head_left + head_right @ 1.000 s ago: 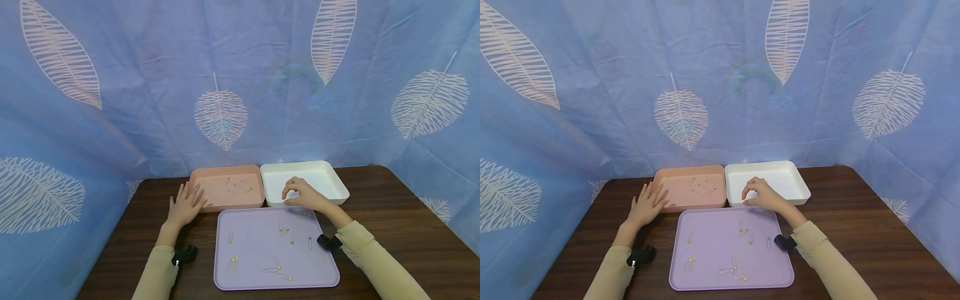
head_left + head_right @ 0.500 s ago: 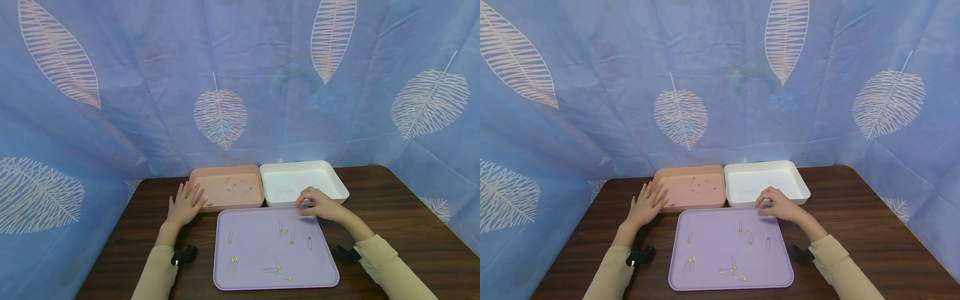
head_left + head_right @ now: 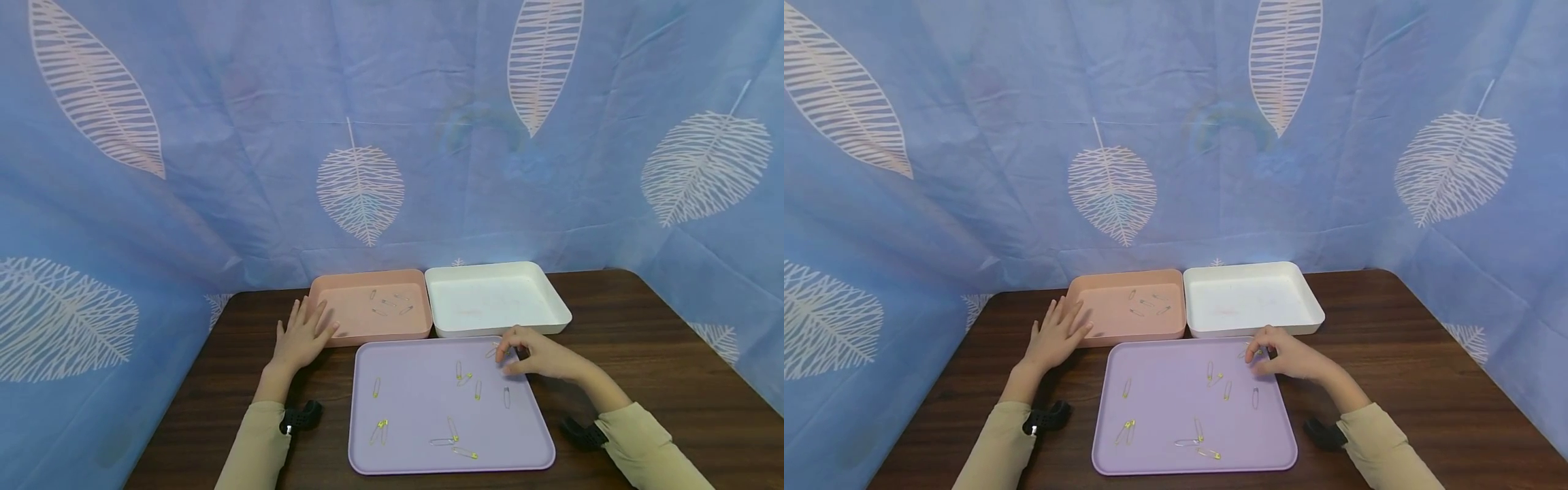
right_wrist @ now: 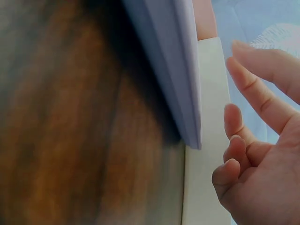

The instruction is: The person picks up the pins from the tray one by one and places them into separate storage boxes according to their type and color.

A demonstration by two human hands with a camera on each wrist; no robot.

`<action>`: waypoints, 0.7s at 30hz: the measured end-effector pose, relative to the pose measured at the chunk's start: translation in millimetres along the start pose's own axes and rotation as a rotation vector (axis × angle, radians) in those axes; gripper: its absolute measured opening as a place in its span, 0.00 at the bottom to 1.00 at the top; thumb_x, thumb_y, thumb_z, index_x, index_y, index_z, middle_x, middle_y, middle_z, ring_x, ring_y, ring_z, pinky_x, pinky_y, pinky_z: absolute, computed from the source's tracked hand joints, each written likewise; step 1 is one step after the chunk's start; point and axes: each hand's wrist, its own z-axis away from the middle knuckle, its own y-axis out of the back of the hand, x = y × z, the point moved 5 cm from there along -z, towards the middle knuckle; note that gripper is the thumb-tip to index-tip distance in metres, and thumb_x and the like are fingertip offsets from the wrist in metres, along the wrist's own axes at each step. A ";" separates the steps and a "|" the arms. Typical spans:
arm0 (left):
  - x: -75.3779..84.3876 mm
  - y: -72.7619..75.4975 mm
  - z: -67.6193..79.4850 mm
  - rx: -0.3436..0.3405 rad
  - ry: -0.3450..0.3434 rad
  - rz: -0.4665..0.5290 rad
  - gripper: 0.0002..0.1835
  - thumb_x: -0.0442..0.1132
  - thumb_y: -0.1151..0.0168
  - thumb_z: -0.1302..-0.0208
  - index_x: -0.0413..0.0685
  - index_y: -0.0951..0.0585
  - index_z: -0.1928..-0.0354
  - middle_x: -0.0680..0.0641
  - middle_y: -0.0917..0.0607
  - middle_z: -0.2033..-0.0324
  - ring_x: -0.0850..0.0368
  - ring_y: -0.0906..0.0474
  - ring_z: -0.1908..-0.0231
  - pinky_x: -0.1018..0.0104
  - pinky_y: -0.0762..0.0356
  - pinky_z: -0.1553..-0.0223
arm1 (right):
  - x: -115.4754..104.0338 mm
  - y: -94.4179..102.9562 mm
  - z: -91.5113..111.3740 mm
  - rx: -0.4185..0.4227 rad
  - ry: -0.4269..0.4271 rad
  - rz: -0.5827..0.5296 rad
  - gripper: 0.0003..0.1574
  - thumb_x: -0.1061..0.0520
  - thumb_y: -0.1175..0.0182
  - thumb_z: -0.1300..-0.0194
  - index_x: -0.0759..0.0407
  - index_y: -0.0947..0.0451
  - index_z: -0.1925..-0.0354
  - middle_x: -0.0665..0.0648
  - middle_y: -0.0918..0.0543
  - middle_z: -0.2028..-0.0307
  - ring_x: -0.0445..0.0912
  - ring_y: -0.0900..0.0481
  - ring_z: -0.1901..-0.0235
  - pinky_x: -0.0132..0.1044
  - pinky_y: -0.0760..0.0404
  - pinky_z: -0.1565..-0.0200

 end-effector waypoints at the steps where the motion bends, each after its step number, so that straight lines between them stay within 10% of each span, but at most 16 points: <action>1: 0.2 0.0 0.2 0.002 0.000 -0.001 0.41 0.72 0.58 0.34 0.65 0.47 0.24 0.42 0.59 0.22 0.41 0.69 0.23 0.23 0.64 0.35 | 0.6 -0.9 1.3 -0.005 -0.002 0.005 0.07 0.57 0.31 0.42 0.53 0.18 0.64 0.55 0.24 0.56 0.44 0.32 0.56 0.36 0.32 0.56; 21: 2.3 0.7 1.6 -0.006 0.001 -0.004 0.41 0.72 0.59 0.34 0.65 0.47 0.23 0.41 0.59 0.22 0.41 0.69 0.23 0.23 0.64 0.35 | -3.5 -12.3 14.2 -0.081 0.015 0.102 0.08 0.56 0.29 0.48 0.46 0.17 0.68 0.50 0.27 0.60 0.40 0.40 0.59 0.36 0.37 0.59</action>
